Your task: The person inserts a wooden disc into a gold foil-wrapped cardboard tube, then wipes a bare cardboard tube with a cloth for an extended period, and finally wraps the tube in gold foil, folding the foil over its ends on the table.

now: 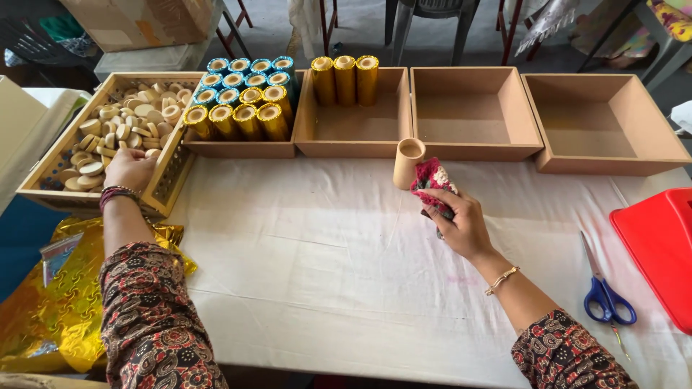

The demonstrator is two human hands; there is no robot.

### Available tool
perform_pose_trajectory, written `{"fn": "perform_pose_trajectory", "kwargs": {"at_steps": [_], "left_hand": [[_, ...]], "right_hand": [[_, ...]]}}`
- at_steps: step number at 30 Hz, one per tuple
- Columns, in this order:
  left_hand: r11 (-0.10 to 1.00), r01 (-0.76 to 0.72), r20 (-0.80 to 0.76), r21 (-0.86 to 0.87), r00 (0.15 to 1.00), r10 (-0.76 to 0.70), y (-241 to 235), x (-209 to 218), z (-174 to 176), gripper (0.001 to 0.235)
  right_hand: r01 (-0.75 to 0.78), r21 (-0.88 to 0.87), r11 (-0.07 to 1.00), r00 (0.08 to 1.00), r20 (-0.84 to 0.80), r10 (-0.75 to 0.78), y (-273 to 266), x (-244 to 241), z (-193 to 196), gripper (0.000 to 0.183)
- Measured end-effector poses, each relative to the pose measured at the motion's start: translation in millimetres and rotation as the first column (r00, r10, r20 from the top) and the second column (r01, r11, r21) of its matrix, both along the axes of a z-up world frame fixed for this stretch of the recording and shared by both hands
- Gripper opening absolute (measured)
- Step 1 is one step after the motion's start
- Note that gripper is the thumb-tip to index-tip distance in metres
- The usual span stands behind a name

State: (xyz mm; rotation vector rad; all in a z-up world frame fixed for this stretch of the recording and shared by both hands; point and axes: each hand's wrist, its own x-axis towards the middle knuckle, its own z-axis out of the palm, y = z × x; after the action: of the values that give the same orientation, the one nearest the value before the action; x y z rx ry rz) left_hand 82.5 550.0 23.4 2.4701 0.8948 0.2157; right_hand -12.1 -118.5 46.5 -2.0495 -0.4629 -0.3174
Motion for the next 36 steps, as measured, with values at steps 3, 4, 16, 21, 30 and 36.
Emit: {"fn": "perform_pose_trajectory", "kwargs": {"at_steps": [3,4,16,21,30,36], "left_hand": [[0.996,-0.033,0.258,-0.079,0.965,0.053,-18.3,-10.3,10.6,0.042],[0.959,-0.023,0.417,-0.283,0.897,0.144,-25.8,-16.8,15.1,0.04],[0.991,0.132,-0.044,0.018,0.99,-0.131,24.6,12.3,-12.4,0.024],[0.994,0.099,0.259,0.049,0.96,-0.109,-15.7,-13.1,7.8,0.023],[0.572,0.542,0.788,-0.616,0.438,0.433,-113.7,-25.8,28.5,0.019],[0.633,0.683,0.788,-0.363,0.588,-0.183,-366.9,-55.8,48.3,0.018]], "right_hand": [[-0.012,0.005,1.0,0.996,0.093,0.012,-2.1,0.7,-2.1,0.022],[-0.007,-0.002,1.0,0.994,0.107,0.007,-2.1,-0.3,-3.3,0.021],[-0.047,-0.029,0.998,0.993,0.108,0.05,-0.6,-4.4,2.4,0.021],[-0.005,-0.034,0.999,1.0,-0.016,0.004,2.4,-3.7,3.0,0.024],[-0.005,0.006,1.0,0.997,0.08,0.005,-6.5,-2.6,-4.5,0.023],[-0.031,0.086,0.996,0.98,0.196,0.013,-3.3,-17.2,1.7,0.022]]}}
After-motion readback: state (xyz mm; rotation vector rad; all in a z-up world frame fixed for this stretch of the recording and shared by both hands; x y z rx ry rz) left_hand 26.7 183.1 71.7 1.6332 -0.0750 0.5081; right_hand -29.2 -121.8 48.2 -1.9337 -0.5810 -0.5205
